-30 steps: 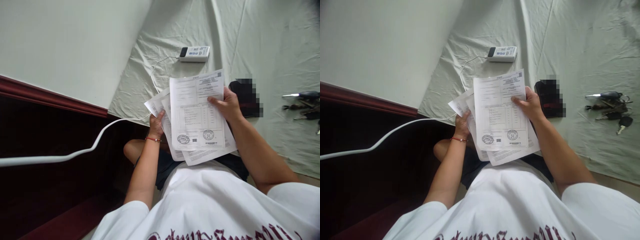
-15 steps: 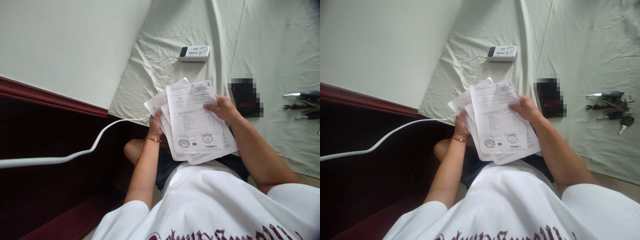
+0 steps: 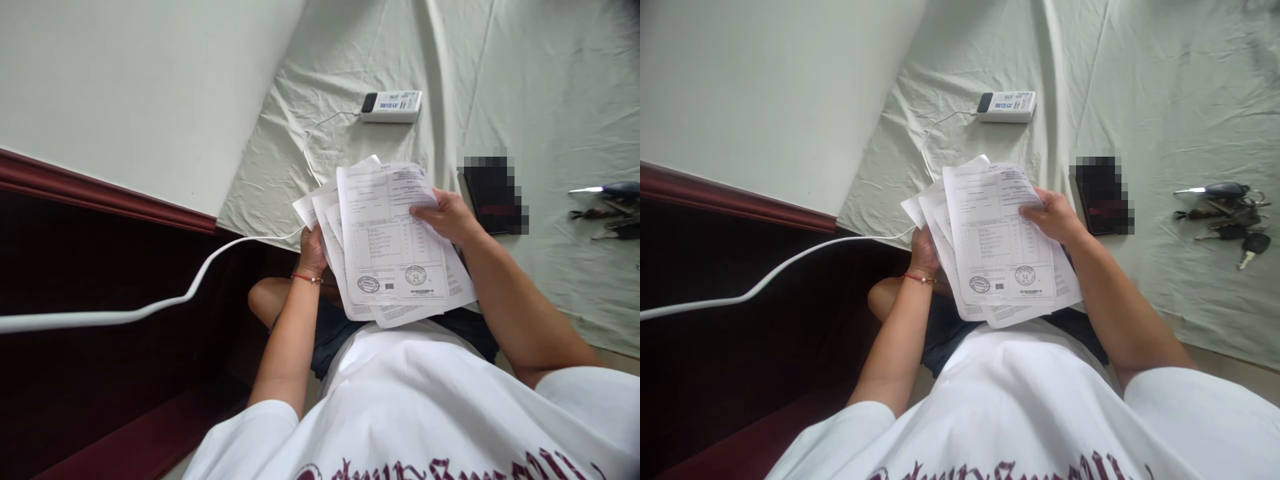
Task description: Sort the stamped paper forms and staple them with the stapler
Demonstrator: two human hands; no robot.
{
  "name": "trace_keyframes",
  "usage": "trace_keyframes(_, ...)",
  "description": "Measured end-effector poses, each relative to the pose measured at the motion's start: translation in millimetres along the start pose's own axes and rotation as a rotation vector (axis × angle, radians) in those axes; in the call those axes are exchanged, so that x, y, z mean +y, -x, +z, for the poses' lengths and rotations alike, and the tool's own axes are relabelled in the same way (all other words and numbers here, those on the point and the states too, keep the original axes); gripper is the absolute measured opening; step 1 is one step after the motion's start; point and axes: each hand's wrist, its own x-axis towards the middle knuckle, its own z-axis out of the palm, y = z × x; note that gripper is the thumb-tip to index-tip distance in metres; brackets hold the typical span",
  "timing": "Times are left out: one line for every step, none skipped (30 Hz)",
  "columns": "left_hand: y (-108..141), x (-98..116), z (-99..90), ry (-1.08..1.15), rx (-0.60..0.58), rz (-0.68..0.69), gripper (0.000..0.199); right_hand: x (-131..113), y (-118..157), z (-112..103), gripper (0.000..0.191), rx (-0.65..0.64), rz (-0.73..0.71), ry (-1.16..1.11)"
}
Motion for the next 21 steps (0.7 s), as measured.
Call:
trace_keyframes(0.5, -0.9, 0.1, -0.023, 0.005, 0.02, 0.036, 0.0, 0.1, 0.1, 0.023, 0.001, -0.003, 0.005)
trace_keyframes(1.2, -1.5, 0.3, -0.04, 0.004, 0.032, 0.035, -0.1, 0.1, 0.1, 0.024, 0.005, -0.007, 0.012)
trace_keyframes(1.8, -1.8, 0.6, -0.052, -0.003, 0.032, 0.036, -0.2, 0.2, 0.2, 0.025, 0.007, -0.01, 0.019)
trace_keyframes(2.4, -1.9, 0.9, -0.057, -0.011, 0.026, 0.036, -0.3, 0.3, 0.3, 0.025, 0.008, -0.011, 0.025)
trace_keyframes(2.9, -1.7, 1.2, -0.059, -0.023, 0.017, 0.037, -0.3, 0.4, 0.4, 0.026, 0.007, -0.012, 0.032)
trace_keyframes(3.2, -1.3, 1.4, -0.057, -0.036, 0.011, 0.037, -0.3, 0.4, 0.4, 0.025, 0.009, -0.011, 0.04)
trace_keyframes(3.3, -0.8, 1.5, -0.053, -0.046, 0.007, 0.038, -0.2, 0.4, 0.5, 0.025, 0.015, -0.01, 0.046)
trace_keyframes(3.2, -0.3, 1.4, -0.049, -0.053, 0.006, 0.038, -0.1, 0.4, 0.5, 0.024, 0.027, -0.008, 0.049)
trace_keyframes(3.0, 0.2, 1.0, -0.045, -0.053, 0.006, 0.038, 0.1, 0.3, 0.6, 0.023, 0.043, -0.006, 0.048)
trace_keyframes(2.8, 0.7, 0.5, -0.042, -0.047, 0.007, 0.037, 0.3, 0.2, 0.6, 0.021, 0.061, -0.004, 0.042)
trace_keyframes(2.5, 1.1, -0.2, -0.039, -0.038, 0.006, 0.037, 0.6, 0.1, 0.5, 0.02, 0.08, -0.003, 0.032)
trace_keyframes(2.1, 1.4, -1.1, -0.036, -0.029, 0.004, 0.038, 0.8, -0.1, 0.5, 0.019, 0.098, -0.004, 0.02)
trace_keyframes(1.7, 1.5, -1.9, -0.033, -0.024, 0.0, 0.039, 1.0, -0.2, 0.3, 0.018, 0.113, -0.004, 0.007)
trace_keyframes(1.3, 1.6, -2.8, -0.031, -0.02, -0.002, 0.04, 1.3, -0.4, 0.1, 0.017, 0.123, -0.004, -0.006)
trace_keyframes(0.9, 1.6, -3.5, -0.031, -0.017, -0.003, 0.04, 1.5, -0.5, -0.1, 0.017, 0.131, -0.004, -0.02)
trace_keyframes(0.5, 1.5, -4.0, -0.032, -0.012, -0.001, 0.04, 1.7, -0.6, -0.4, 0.016, 0.137, -0.006, -0.036)
trace_keyframes(0.1, 1.4, -4.3, -0.034, -0.004, 0.0, 0.039, 1.8, -0.8, -0.6, 0.017, 0.147, -0.011, -0.055)
trace_keyframes(-0.3, 1.3, -4.3, -0.035, 0.005, 0.001, 0.039, 1.9, -1.1, -0.7, 0.018, 0.162, -0.018, -0.079)
trace_keyframes(-0.5, 1.3, -4.0, -0.033, 0.012, 0.001, 0.039, 2.0, -1.4, -0.7, 0.02, 0.181, -0.026, -0.11)
trace_keyframes(-0.6, 1.4, -3.5, -0.025, 0.013, 0.0, 0.039, 2.0, -1.9, -0.7, 0.022, 0.204, -0.035, -0.148)
trace_keyframes(-0.6, 1.5, -2.9, -0.014, 0.009, -0.001, 0.04, 2.1, -2.6, -0.7, 0.024, 0.23, -0.043, -0.191)
